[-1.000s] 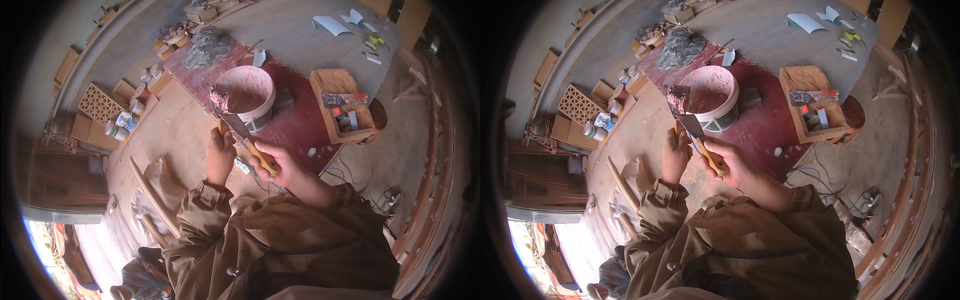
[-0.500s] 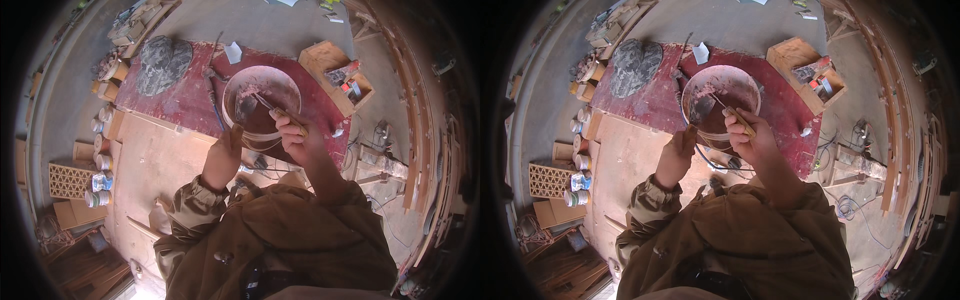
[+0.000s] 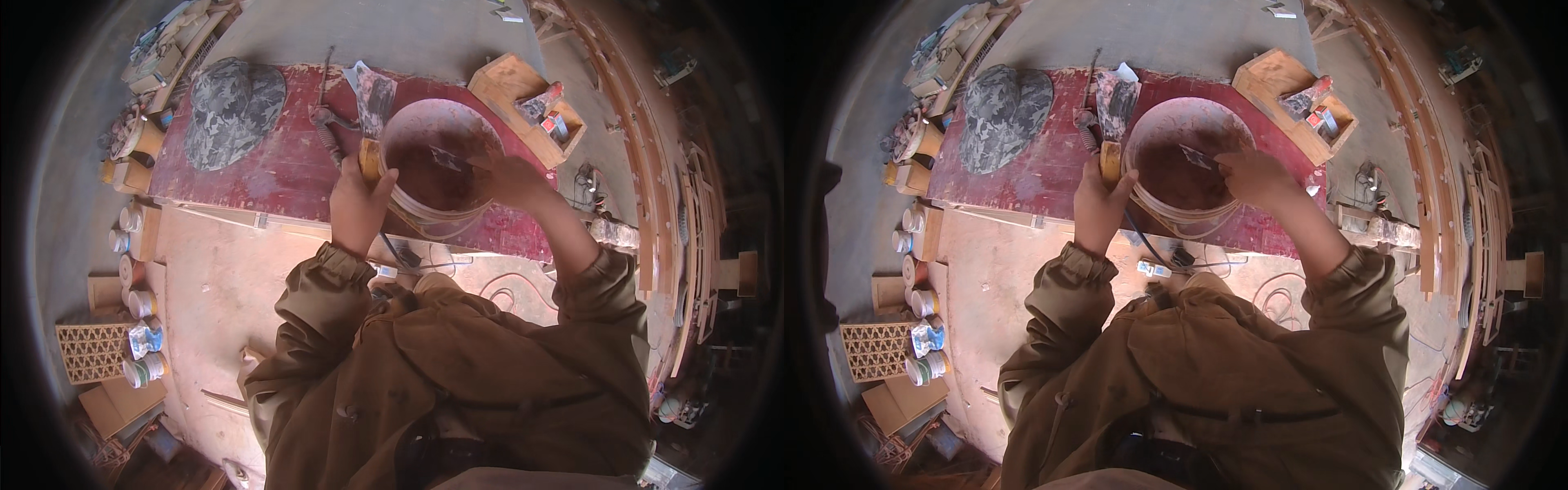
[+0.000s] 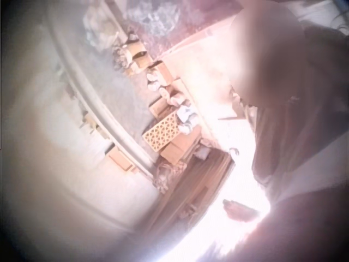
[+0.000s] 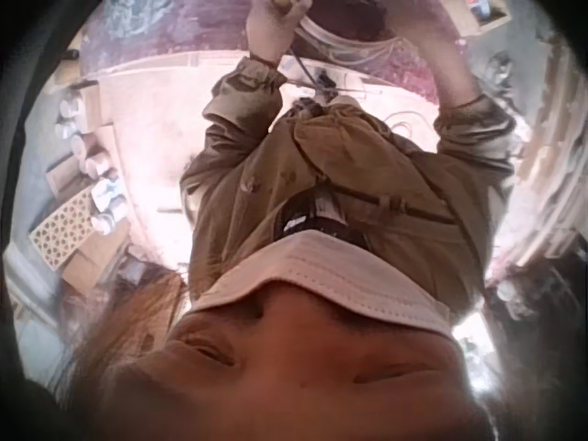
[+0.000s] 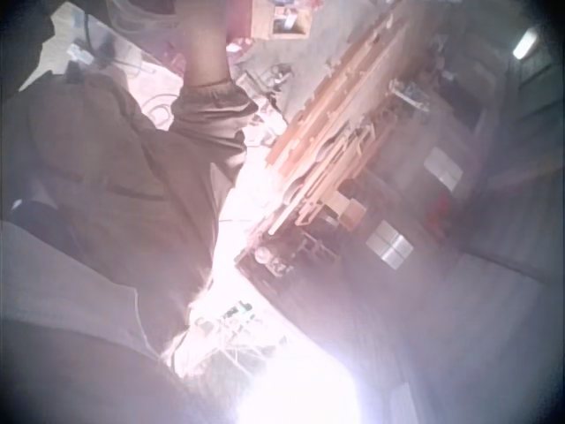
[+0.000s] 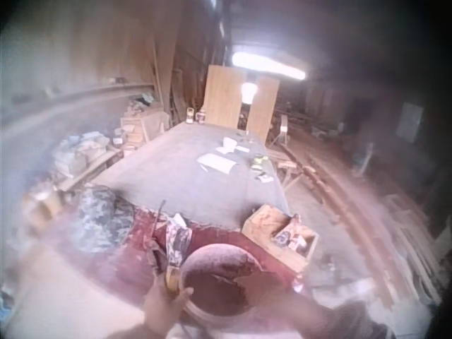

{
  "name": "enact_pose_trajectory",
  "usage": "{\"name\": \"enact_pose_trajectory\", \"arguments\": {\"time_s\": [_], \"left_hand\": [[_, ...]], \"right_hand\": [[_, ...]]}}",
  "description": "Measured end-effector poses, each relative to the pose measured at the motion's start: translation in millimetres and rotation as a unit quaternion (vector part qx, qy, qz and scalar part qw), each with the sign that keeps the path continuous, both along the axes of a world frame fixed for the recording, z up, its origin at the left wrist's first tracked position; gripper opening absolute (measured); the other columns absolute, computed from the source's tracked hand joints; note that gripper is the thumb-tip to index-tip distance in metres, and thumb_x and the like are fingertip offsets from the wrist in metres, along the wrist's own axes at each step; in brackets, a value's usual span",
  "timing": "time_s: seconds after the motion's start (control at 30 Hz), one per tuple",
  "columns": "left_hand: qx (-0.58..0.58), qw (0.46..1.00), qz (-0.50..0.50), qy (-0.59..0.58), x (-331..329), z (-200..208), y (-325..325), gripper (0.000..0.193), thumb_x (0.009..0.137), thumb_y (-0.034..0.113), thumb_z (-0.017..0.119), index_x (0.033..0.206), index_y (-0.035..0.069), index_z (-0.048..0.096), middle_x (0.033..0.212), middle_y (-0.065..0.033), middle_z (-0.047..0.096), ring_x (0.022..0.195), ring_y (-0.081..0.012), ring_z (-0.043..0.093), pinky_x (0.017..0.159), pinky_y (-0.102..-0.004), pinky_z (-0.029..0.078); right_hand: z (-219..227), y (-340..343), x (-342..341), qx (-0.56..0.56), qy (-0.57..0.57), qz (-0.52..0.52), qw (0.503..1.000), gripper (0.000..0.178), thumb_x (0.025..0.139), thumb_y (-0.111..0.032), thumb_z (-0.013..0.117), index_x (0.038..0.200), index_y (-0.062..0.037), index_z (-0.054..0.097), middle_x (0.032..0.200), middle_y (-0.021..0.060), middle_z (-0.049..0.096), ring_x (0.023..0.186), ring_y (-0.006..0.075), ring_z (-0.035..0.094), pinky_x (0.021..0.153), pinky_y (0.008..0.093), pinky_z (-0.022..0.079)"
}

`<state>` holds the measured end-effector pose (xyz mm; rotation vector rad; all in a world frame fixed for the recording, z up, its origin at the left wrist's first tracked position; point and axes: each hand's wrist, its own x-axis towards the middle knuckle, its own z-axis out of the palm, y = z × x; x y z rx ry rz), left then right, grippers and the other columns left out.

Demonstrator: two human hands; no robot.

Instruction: The person applies wood filler to a curved wooden frame using a putty knife and a smaller scraper. They repeatedly scoop filler from a bucket and spread it along the frame's surface, smoothing it as they work.

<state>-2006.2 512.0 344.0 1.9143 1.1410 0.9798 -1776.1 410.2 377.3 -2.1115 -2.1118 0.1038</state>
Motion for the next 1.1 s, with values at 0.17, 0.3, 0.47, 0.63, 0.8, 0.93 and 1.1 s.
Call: {"name": "enact_pose_trajectory", "arguments": {"time_s": [0.17, 0.3, 0.47, 0.63, 0.8, 0.93, 1.1], "left_hand": [[0.038, 0.995, 0.085, 0.026, 33, -31, 15, 0.049, 0.073, 0.022, 0.072, 0.113, 0.004, 0.049, 0.088, -0.0167, 0.061, 0.079, -0.0342, 0.06, 0.072, -0.0418, 0.047], [0.029, 0.989, 0.147, -0.014, 43, -42, 9, 0.047, 0.072, 0.017, 0.067, 0.113, 0.003, 0.048, 0.092, -0.0185, 0.059, 0.083, -0.0367, 0.059, 0.073, -0.0435, 0.046], [-0.026, 0.985, 0.148, -0.081, 44, -47, 8, 0.05, 0.07, 0.017, 0.065, 0.115, 0.004, 0.045, 0.097, -0.021, 0.057, 0.089, -0.0416, 0.055, 0.076, -0.0479, 0.045], [-0.008, 0.992, 0.106, -0.068, 47, -44, 9, 0.048, 0.071, 0.012, 0.063, 0.113, 0.002, 0.045, 0.098, -0.0227, 0.055, 0.094, -0.0423, 0.052, 0.078, -0.0483, 0.043], [0.013, 0.999, 0.024, -0.027, 45, -47, 20, 0.044, 0.069, 0.006, 0.059, 0.11, 0.0, 0.045, 0.096, -0.0226, 0.053, 0.094, -0.0429, 0.05, 0.079, -0.0494, 0.041], [0.045, 0.996, 0.075, -0.012, 46, -44, 16, 0.039, 0.07, 0.005, 0.06, 0.106, 0.001, 0.047, 0.097, -0.0203, 0.052, 0.091, -0.0409, 0.051, 0.075, -0.0459, 0.043], [0.006, 0.99, 0.12, -0.068, 59, -36, 8, 0.04, 0.071, 0.007, 0.059, 0.109, 0.002, 0.048, 0.098, -0.0175, 0.051, 0.093, -0.0386, 0.052, 0.078, -0.0428, 0.044]], "right_hand": [[-55, 87, 1, -0.107, -0.204, 0.023, 0.973, 0.022, 0.082, -0.014, 0.051, 0.088, -0.01, 0.071, 0.086, 0.012, 0.068, 0.076, 0.0278, 0.067, 0.067, 0.0399, 0.052], [-80, 93, 0, -0.223, -0.258, 0.094, 0.935, 0.022, 0.081, -0.013, 0.05, 0.087, -0.0102, 0.072, 0.088, 0.0125, 0.069, 0.078, 0.028, 0.067, 0.067, 0.0391, 0.053], [-46, 75, 1, -0.383, -0.22, 0.168, 0.881, 0.021, 0.08, -0.013, 0.051, 0.084, -0.0074, 0.072, 0.085, 0.0147, 0.068, 0.079, 0.0295, 0.067, 0.068, 0.0395, 0.053], [-15, 71, -18, -0.449, -0.226, 0.177, 0.846, 0.018, 0.076, -0.01, 0.056, 0.084, -0.008, 0.072, 0.09, 0.014, 0.068, 0.082, 0.0269, 0.067, 0.069, 0.0376, 0.053], [-6, 97, -12, -0.225, -0.289, 0.134, 0.921, 0.019, 0.073, -0.011, 0.056, 0.081, -0.0052, 0.072, 0.08, 0.0166, 0.067, 0.077, 0.0287, 0.067, 0.07, 0.0389, 0.052], [-25, 110, -2, -0.248, -0.292, 0.184, 0.905, 0.018, 0.074, -0.009, 0.056, 0.081, -0.0053, 0.072, 0.081, 0.0163, 0.068, 0.077, 0.0272, 0.067, 0.068, 0.0375, 0.052], [-38, 69, 2, -0.338, -0.223, 0.141, 0.903, 0.016, 0.074, -0.009, 0.058, 0.082, -0.0086, 0.072, 0.08, 0.0151, 0.068, 0.076, 0.026, 0.068, 0.064, 0.0361, 0.053]]}}
